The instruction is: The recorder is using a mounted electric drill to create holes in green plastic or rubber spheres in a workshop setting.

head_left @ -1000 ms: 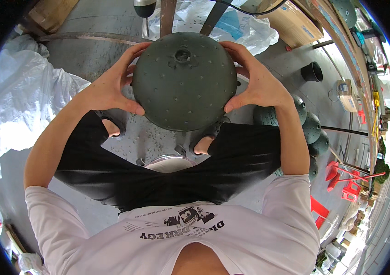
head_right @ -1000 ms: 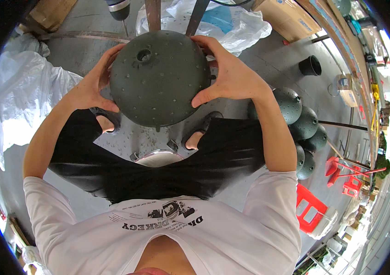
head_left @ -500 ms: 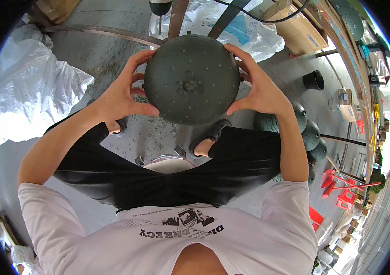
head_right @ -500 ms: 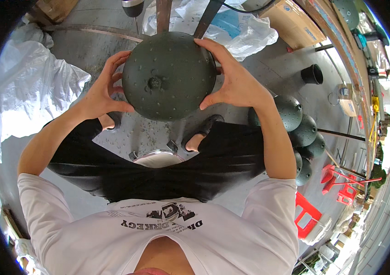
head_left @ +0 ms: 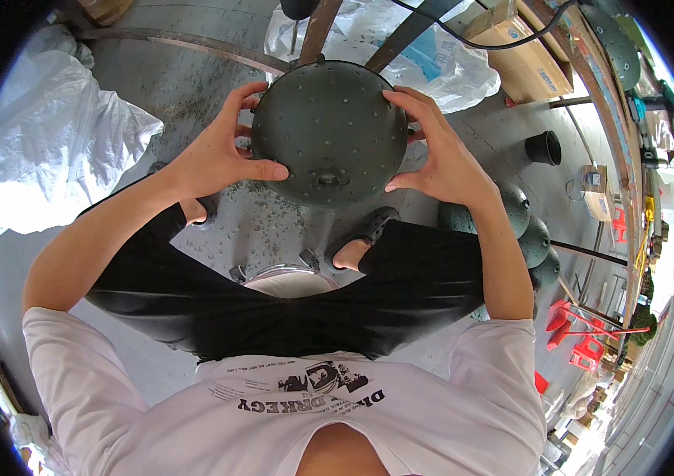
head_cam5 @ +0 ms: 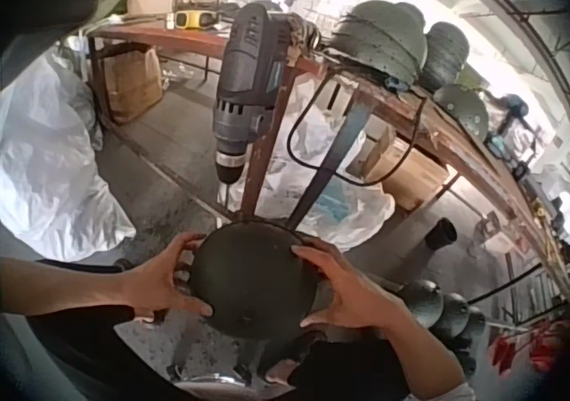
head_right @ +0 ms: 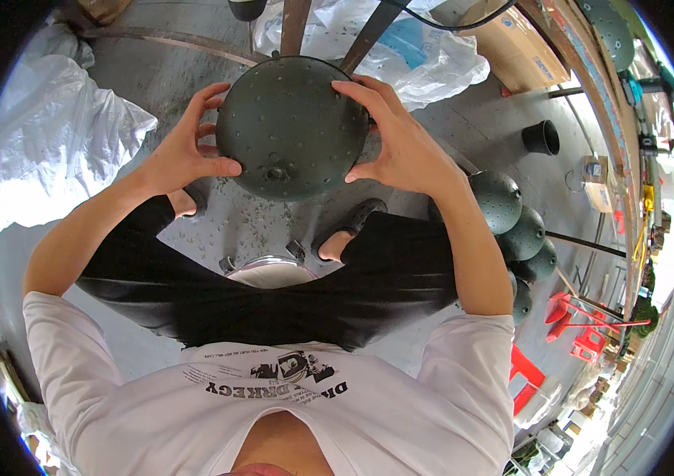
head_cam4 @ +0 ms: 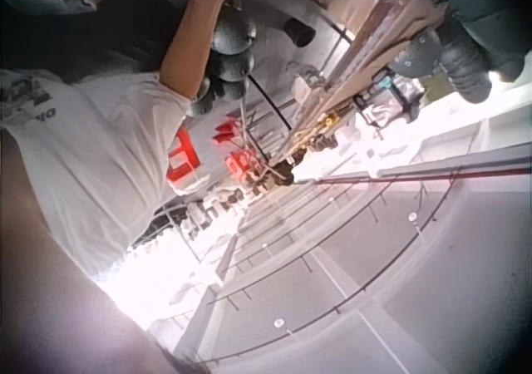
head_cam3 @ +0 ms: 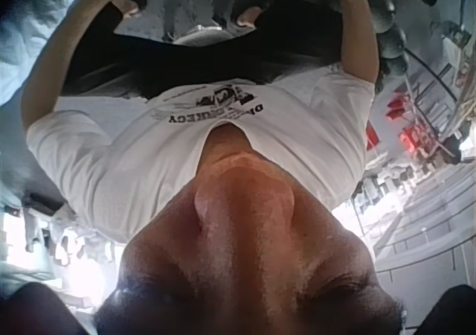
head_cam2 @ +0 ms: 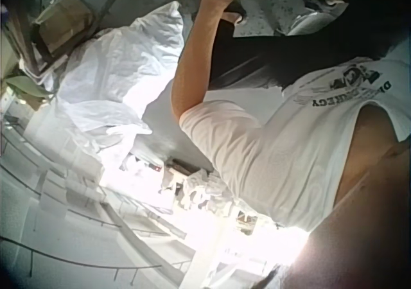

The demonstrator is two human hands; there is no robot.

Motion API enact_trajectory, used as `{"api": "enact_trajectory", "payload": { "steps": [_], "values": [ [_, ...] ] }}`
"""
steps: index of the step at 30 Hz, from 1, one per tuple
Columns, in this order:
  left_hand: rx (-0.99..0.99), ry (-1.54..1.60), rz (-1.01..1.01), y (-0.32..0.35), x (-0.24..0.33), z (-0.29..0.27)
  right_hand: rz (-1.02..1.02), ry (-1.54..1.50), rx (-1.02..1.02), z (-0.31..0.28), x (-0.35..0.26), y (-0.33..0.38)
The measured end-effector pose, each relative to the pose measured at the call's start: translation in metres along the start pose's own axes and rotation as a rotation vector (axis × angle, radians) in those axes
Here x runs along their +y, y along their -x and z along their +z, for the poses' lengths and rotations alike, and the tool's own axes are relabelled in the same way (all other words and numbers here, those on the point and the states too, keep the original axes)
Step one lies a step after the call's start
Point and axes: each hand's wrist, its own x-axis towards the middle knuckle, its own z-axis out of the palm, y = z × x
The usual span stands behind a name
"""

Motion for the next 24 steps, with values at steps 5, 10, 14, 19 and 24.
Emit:
{"api": "enact_trajectory", "payload": {
  "steps": [5, 10, 14, 19, 24],
  "values": [
    [-0.035, -0.107, -0.051, -0.001, -0.001, -0.002, 0.026, 0.050, -0.020, 0.002, -0.004, -0.002],
    [-0.063, -0.059, -0.069, -0.006, -0.010, -0.005, 0.031, 0.036, -0.049, 0.008, 0.005, -0.003],
    [-0.082, -0.063, 0.017, -0.012, -0.024, -0.007, 0.077, 0.007, -0.037, 0.014, 0.008, -0.004],
    [-0.124, -0.048, -0.075, -0.016, -0.029, -0.006, 0.206, 0.024, -0.085, 0.023, 0.018, -0.007],
    [-0.117, -0.079, -0.103, -0.021, -0.037, -0.008, 0.210, 0.079, -0.156, 0.026, 0.025, -0.015]
  ]
}}
